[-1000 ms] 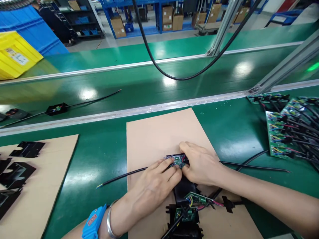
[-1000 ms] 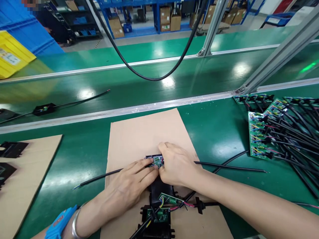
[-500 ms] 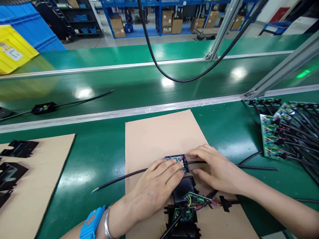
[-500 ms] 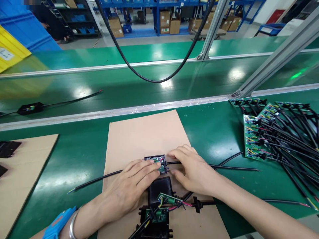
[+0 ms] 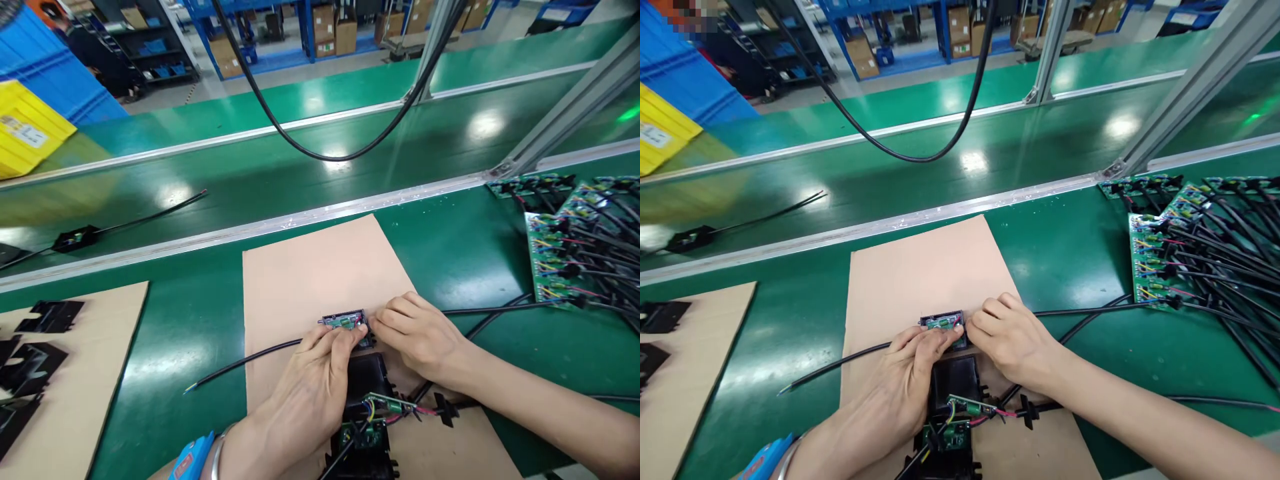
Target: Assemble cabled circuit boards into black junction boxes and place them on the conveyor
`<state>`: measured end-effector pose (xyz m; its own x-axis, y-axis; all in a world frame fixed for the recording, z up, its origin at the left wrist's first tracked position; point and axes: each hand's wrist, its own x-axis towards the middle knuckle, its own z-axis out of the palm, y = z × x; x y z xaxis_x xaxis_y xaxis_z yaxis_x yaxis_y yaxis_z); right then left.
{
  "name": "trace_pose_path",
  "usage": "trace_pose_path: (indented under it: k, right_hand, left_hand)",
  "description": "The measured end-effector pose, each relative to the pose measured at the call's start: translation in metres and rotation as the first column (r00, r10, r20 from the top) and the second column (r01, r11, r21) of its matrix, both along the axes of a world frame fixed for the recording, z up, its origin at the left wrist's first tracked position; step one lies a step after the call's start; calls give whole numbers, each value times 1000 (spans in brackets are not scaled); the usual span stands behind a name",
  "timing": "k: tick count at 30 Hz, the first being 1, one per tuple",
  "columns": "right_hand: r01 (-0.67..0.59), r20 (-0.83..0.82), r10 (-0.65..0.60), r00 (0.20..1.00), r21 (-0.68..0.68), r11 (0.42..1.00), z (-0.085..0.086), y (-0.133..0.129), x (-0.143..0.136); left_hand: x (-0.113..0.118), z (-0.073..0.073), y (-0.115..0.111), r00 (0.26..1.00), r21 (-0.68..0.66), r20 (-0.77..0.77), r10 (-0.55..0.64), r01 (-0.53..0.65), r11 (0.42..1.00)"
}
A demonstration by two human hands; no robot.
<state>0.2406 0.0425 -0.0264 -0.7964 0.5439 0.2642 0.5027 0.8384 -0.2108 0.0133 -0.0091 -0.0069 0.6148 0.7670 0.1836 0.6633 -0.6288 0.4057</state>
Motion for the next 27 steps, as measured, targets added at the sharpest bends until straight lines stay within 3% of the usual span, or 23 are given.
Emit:
trace_pose_path:
  k: [10,16,19,22,24,27]
  right_hand:
    - [79,-131,-85,988,-47,996,-5,-1,-1]
    - [45,-143,-61,988,-116,992,-7,2,-1]
    - [36,-186,-66,980,-158,987,0,3,3]
    - [27,-273,-78,959,-186,982,14,3,3]
    - [29,-273,-84,958,-198,980,25,2,-4]
    - [38,-141,-72,987,-234,972,39,-3,-26]
  left_hand:
    - [-6,-6,-1,997,81,-13,-74,75,994]
    - [-12,7,8,996,-59,92,-18,23,998]
    - [-33,20,17,961,-131,238,142,-113,985]
    - [-54,25,25,937,-196,203,283,-244,950]
    - [-61,23,27,956,-209,102,275,-250,946]
    - [-59,14,26,969,-241,66,238,-216,946]
